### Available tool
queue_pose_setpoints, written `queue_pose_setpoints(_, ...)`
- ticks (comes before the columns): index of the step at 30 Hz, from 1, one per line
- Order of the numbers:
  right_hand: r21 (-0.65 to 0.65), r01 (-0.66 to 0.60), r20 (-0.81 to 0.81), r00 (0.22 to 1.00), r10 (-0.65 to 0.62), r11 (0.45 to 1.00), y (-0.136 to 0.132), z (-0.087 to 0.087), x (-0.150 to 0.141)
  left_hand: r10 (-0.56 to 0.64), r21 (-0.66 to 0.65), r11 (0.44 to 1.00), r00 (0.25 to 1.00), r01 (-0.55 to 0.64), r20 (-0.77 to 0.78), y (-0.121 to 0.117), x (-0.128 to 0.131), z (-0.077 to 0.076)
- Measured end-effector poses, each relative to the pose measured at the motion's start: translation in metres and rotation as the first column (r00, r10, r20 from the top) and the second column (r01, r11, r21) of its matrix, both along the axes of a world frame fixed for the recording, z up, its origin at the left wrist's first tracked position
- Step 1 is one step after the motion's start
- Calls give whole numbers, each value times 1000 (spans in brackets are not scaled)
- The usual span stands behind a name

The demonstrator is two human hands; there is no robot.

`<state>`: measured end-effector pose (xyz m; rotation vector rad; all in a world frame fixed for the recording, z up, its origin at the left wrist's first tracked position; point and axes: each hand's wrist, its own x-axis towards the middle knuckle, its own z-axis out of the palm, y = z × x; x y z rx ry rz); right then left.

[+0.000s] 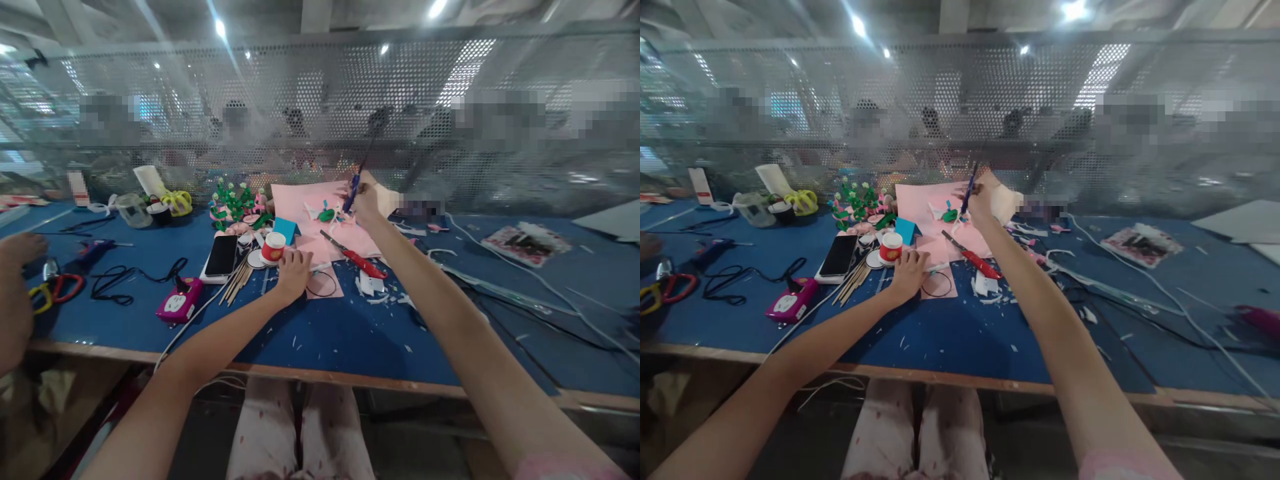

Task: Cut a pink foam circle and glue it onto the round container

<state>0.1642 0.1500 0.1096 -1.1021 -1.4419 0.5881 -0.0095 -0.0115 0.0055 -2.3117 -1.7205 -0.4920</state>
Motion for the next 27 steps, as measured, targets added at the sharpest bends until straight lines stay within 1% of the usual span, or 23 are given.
queue_pose_setpoints(1, -20, -27, -59, 998, 26, 999, -10, -4, 5, 9, -5, 1000, 1000, -9, -25, 2, -1, 0)
queue_pose_setpoints(4, -51, -124, -199, 974, 112, 991, -47, -15, 23, -15, -48, 999, 999, 13, -48, 6, -2, -2)
queue_pose_setpoints(6, -67, -179, -262, 952, 156, 982, -74, -23, 37, -29, -60, 998, 999, 27, -27, 8, -3, -3)
queue_pose_setpoints(8, -90, -242, -320, 926, 202, 966, -97, -31, 50, -13, -41, 999, 1000, 13, 17, 8, -3, -3)
queue_pose_setpoints(10, -167, -411, -469, 832, 295, 896, -116, -41, 59, 29, -8, 1000, 997, -29, 66, 5, -3, -1)
queue_pose_setpoints(12, -205, -537, -549, 755, 358, 818, -129, -55, 63, 96, 16, 995, 992, -98, 87, 0, -2, 2)
queue_pose_setpoints(14, -218, -637, -598, 686, 415, 739, -136, -69, 63, 145, 32, 988, 986, -148, 83, -5, -1, 7)
queue_pose_setpoints(15, -225, -652, -604, 676, 421, 725, -139, -75, 61, 144, 43, 988, 987, -148, 76, -8, 0, 9)
queue_pose_setpoints(17, -232, -678, -617, 657, 434, 697, -142, -86, 55, 94, 50, 994, 993, -98, 65, -12, 3, 12)
queue_pose_setpoints(18, -225, -703, -632, 632, 449, 674, -143, -90, 51, 72, 39, 996, 995, -75, 71, -14, 5, 13)
queue_pose_setpoints(21, -211, -759, -662, 574, 481, 616, -146, -97, 39, 55, -10, 998, 986, -54, 160, -19, 13, 8)
queue_pose_setpoints(23, -225, -773, -663, 568, 488, 593, -147, -100, 33, 45, -56, 998, 969, -33, 244, -22, 18, 4)
queue_pose_setpoints(25, -235, -772, -664, 572, 482, 591, -147, -101, 30, 54, -139, 990, 946, -10, 319, -23, 20, 2)
queue_pose_setpoints(27, -236, -767, -670, 573, 472, 597, -146, -102, 30, 98, -232, 973, 911, -2, 401, -22, 20, 2)
